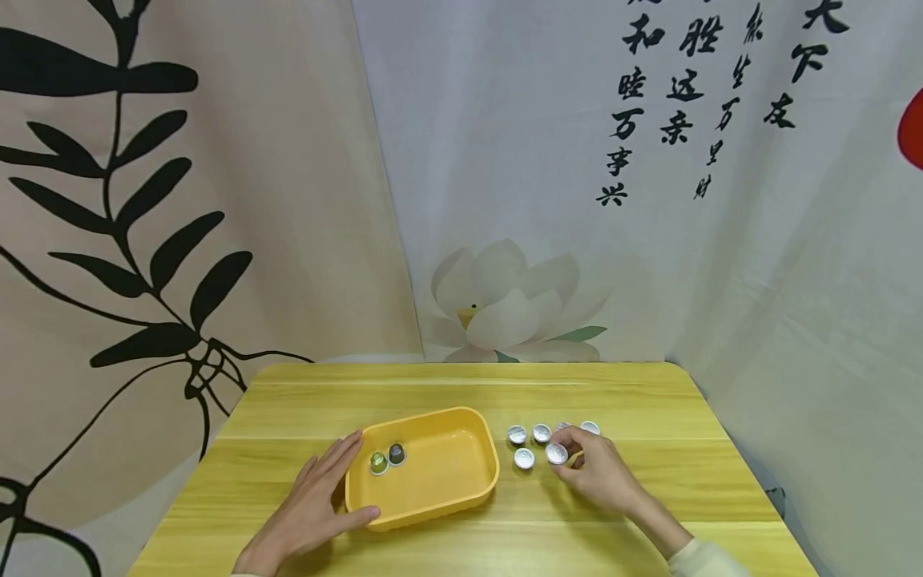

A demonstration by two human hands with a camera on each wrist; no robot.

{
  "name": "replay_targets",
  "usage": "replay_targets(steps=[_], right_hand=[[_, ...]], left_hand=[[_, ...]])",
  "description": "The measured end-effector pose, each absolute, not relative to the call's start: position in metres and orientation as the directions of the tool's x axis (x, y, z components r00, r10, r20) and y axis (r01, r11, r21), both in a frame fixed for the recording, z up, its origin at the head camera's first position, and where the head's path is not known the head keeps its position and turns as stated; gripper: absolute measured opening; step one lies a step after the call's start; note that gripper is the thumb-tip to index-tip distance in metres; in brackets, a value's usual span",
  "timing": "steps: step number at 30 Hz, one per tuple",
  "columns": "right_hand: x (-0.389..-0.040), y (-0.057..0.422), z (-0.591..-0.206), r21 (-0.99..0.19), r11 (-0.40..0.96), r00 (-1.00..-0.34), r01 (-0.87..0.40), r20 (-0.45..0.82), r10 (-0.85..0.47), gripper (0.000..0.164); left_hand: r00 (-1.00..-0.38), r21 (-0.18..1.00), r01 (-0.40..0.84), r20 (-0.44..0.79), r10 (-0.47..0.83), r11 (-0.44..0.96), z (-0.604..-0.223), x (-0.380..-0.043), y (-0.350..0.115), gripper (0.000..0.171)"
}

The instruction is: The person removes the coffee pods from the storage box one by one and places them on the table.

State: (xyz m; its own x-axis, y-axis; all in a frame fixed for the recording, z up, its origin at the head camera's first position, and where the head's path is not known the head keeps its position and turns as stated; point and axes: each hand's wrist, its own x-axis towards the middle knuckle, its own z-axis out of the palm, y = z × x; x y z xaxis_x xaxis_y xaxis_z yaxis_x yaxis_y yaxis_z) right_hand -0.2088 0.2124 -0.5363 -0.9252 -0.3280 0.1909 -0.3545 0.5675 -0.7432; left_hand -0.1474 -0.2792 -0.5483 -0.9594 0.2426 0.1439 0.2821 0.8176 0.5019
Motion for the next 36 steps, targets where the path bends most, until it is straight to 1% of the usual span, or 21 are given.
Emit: replay_targets(steps=[6,12,27,36], right_hand=[[-0.21,0.207,-0.544,-0.76,0.561,-0.938,-0.329,0.193,-0.288,0.028],[-0.212,0.203,-0.554,-0.779,0.565,-0.957,-0.273,0.157,-0.246,0.031],[-0.22,0.194,-0.57,-0.711,0.665,-0.973,-0.23,0.17,-0.155,0.03],[-0.223,0.188,-0.574,-0.679,0.693,-0.969,-0.242,0.205,-0.138,0.026]], left_hand=[[-0.961,0.506,0.275,0.142,0.235,0.817,-0.55,-0.148,-0.279,0.113],[-0.963,0.507,0.27,0.137,0.233,0.818,-0.554,-0.148,-0.28,0.113],[-0.96,0.512,0.281,0.149,0.238,0.812,-0.553,-0.148,-0.279,0.113],[-0.96,0.505,0.279,0.147,0.237,0.817,-0.553,-0.149,-0.279,0.113]])
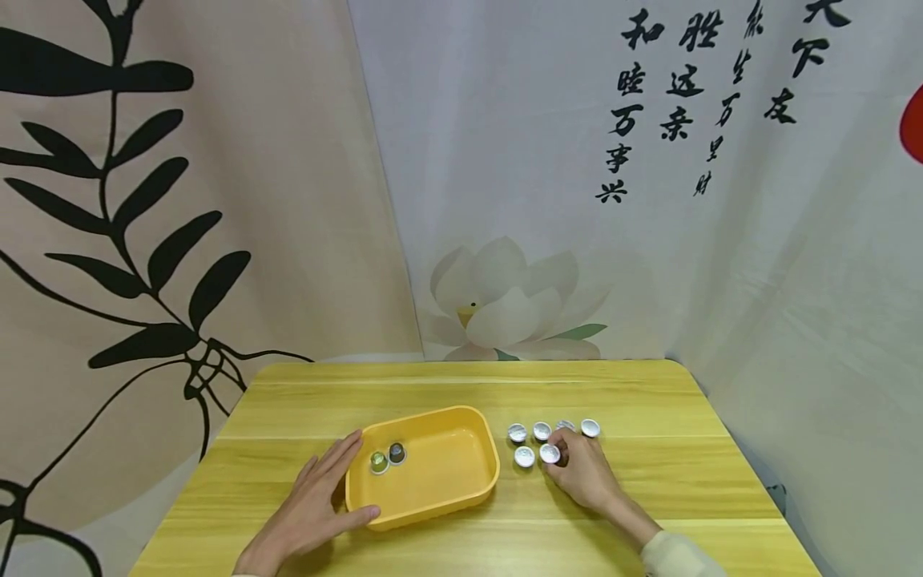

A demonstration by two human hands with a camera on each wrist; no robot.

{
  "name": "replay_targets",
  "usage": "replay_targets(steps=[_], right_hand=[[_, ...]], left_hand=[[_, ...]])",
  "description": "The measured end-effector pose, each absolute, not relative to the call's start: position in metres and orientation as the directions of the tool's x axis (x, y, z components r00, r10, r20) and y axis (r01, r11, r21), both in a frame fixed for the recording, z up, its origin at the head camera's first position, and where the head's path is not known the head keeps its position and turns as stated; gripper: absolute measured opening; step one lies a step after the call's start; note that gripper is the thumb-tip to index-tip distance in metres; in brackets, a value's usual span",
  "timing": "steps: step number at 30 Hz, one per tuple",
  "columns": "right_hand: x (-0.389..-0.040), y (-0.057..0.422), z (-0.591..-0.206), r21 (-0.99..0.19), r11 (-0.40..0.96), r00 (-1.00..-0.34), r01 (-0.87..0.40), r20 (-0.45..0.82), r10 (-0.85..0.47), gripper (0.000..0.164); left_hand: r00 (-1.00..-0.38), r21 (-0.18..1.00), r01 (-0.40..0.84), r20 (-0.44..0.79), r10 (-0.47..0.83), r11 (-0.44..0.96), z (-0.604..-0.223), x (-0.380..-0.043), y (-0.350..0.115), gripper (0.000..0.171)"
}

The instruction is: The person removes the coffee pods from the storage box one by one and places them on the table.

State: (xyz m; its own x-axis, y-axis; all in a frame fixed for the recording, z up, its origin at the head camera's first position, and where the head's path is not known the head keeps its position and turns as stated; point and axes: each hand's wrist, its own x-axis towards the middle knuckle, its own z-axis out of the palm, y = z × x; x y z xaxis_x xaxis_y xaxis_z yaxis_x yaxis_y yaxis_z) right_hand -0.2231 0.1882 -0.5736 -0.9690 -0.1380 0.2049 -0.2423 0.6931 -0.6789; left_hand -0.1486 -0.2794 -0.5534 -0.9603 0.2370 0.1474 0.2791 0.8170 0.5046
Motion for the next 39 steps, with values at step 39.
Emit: replay_targets(steps=[39], right_hand=[[-0.2171,0.1909,-0.5696,-0.701,0.689,-0.982,-0.187,0.141,-0.123,0.044]], left_hand=[[-0.955,0.499,0.296,0.165,0.246,0.814,-0.5519,-0.1476,-0.2796,0.112]])
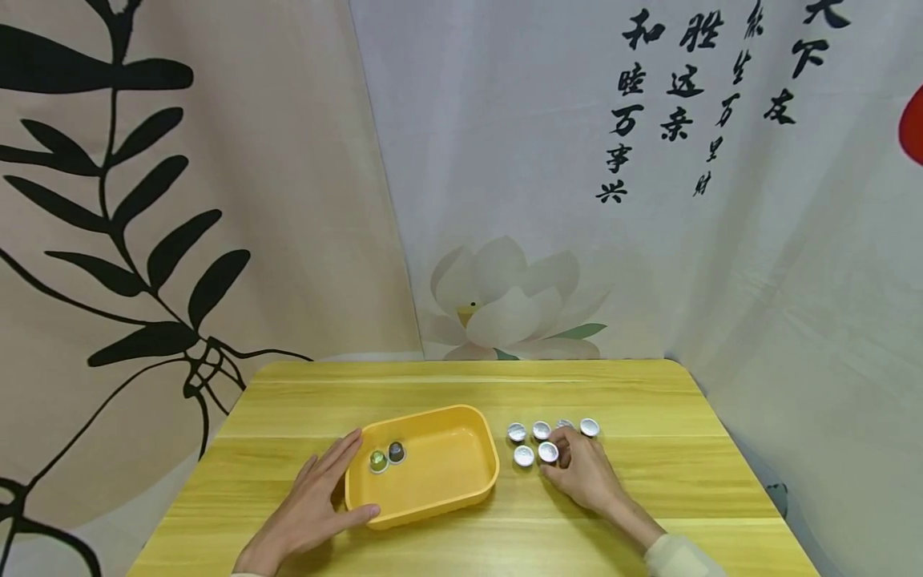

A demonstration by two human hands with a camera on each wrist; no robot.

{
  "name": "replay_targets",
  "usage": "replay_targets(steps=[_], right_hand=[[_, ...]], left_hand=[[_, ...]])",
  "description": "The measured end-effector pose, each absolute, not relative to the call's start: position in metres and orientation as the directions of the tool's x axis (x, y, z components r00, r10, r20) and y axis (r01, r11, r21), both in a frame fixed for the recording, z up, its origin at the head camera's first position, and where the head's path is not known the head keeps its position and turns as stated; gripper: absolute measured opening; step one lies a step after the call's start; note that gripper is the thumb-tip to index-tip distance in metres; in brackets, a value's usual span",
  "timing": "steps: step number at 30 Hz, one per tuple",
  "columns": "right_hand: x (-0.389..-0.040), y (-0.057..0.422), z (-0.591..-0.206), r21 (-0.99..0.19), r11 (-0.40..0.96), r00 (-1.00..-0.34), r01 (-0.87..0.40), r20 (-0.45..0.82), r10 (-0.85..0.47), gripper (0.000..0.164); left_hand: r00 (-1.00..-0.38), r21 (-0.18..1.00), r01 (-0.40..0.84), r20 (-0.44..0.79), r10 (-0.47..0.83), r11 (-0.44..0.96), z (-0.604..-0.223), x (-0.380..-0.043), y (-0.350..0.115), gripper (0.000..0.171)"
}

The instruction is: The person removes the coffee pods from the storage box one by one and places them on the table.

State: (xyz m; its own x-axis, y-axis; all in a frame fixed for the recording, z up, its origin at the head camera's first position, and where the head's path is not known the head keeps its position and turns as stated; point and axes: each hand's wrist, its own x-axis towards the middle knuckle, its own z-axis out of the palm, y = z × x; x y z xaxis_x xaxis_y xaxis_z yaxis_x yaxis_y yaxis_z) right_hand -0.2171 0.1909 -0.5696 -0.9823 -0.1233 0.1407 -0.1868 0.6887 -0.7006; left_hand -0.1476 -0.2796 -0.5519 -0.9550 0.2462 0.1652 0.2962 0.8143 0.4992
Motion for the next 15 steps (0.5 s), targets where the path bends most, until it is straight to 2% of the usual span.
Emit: replay_targets(steps=[10,15], right_hand=[[-0.207,0.196,-0.562,-0.712,0.68,-0.984,-0.175,0.113,-0.135,0.067],[-0.202,0.198,-0.556,-0.7,0.695,-0.986,-0.168,0.107,-0.13,0.067]], left_hand=[[-0.958,0.49,0.287,0.155,0.242,0.823,-0.552,-0.149,-0.28,0.113],[-0.962,0.501,0.273,0.136,0.237,0.821,-0.552,-0.15,-0.279,0.114]])
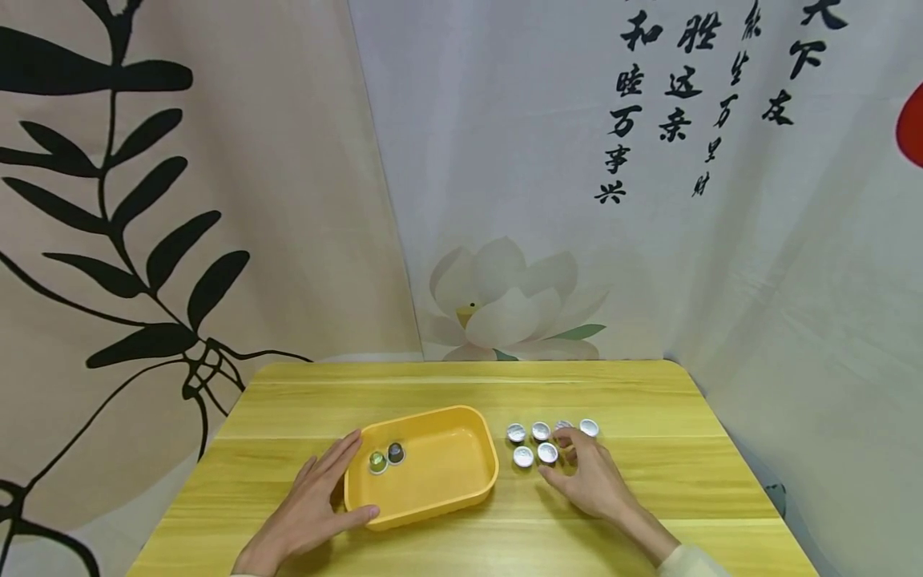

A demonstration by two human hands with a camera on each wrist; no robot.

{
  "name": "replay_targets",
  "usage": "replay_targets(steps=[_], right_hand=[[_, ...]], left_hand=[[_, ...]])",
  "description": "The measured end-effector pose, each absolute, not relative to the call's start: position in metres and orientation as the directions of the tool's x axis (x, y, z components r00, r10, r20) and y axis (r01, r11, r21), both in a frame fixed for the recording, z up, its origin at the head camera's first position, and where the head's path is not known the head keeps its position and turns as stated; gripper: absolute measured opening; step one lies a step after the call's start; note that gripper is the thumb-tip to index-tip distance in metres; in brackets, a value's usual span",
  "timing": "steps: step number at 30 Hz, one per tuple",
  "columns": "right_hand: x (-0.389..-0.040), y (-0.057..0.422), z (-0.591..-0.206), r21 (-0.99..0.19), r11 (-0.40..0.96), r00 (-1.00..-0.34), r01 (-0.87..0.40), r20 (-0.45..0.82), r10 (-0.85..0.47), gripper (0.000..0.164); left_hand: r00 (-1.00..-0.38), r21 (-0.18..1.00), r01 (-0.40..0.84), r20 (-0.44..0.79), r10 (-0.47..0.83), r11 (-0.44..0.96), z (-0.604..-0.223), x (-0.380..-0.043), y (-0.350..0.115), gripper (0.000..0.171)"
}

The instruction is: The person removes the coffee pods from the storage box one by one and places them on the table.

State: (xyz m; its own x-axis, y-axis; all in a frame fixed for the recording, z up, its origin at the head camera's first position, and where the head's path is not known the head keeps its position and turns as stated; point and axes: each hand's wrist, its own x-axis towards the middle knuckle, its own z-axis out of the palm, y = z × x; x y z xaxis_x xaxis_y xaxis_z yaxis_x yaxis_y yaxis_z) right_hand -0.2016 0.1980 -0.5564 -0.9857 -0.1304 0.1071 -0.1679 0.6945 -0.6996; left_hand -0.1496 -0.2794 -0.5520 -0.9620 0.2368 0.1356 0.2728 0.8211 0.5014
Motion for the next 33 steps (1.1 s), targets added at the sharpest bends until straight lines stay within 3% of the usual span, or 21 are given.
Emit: replay_targets(steps=[11,33], right_hand=[[-0.2,0.195,-0.542,-0.652,0.711,-0.964,-0.265,0.201,-0.175,0.064],[-0.211,0.147,-0.508,-0.696,0.612,-0.921,-0.375,0.203,-0.333,0.074]], left_hand=[[-0.961,0.5,0.278,0.144,0.237,0.82,-0.552,-0.149,-0.279,0.114],[-0.963,0.501,0.268,0.134,0.232,0.823,-0.552,-0.15,-0.28,0.115]])
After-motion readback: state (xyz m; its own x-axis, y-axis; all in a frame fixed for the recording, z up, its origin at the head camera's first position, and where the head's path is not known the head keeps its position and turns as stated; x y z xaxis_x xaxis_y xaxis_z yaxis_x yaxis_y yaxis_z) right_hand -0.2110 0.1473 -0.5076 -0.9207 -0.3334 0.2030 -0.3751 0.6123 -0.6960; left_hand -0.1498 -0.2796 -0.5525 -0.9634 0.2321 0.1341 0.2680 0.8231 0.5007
